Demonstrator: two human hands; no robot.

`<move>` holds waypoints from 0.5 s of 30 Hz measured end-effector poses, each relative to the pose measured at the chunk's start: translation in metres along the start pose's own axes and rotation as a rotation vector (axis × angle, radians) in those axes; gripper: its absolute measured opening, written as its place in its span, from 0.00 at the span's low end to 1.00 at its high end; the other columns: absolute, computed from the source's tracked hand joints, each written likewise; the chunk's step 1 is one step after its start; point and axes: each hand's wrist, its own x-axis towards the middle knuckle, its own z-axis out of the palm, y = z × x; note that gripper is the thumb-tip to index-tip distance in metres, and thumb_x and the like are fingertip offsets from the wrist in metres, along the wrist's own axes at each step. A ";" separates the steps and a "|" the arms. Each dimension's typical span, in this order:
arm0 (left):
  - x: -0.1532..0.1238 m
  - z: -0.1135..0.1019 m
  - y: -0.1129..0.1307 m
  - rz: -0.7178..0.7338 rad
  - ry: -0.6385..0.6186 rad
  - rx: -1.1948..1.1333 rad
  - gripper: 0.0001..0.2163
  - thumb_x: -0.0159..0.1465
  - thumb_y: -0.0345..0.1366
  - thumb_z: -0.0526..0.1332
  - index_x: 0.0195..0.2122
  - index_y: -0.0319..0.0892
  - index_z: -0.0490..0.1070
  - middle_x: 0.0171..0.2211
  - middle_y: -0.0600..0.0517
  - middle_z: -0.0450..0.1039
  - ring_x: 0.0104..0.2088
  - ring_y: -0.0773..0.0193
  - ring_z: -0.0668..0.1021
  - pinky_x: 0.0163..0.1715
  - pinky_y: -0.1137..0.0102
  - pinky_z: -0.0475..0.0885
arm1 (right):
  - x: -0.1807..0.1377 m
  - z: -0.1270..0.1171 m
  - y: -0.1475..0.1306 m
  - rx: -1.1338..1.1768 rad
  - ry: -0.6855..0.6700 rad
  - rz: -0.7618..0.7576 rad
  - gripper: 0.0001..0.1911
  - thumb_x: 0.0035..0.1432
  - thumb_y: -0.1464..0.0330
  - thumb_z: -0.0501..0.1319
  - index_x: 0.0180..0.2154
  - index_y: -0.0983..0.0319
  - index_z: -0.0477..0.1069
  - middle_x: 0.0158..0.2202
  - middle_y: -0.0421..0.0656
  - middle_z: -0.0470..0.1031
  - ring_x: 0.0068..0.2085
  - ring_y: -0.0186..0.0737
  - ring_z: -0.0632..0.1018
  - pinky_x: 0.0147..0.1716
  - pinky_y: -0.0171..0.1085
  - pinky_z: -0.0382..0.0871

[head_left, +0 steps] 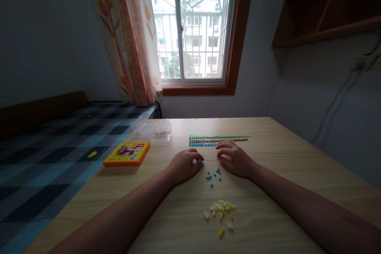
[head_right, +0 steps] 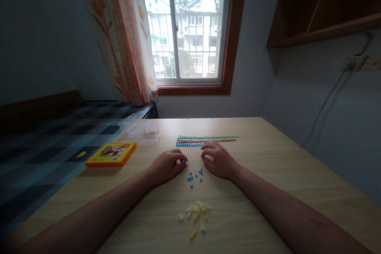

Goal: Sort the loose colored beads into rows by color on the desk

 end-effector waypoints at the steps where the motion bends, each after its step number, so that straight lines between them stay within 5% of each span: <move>1: 0.000 0.000 0.000 -0.005 0.002 0.007 0.09 0.61 0.36 0.60 0.38 0.45 0.79 0.38 0.51 0.75 0.33 0.66 0.75 0.36 0.73 0.69 | 0.000 0.000 0.000 0.002 0.000 0.000 0.07 0.54 0.76 0.61 0.31 0.58 0.73 0.42 0.46 0.76 0.48 0.45 0.75 0.50 0.48 0.68; 15: 0.000 0.003 -0.001 -0.032 0.033 0.057 0.09 0.62 0.36 0.58 0.36 0.44 0.78 0.36 0.50 0.74 0.34 0.65 0.75 0.36 0.72 0.68 | 0.001 -0.001 0.000 0.004 -0.007 0.001 0.06 0.55 0.75 0.61 0.31 0.58 0.74 0.41 0.45 0.77 0.46 0.45 0.76 0.49 0.47 0.70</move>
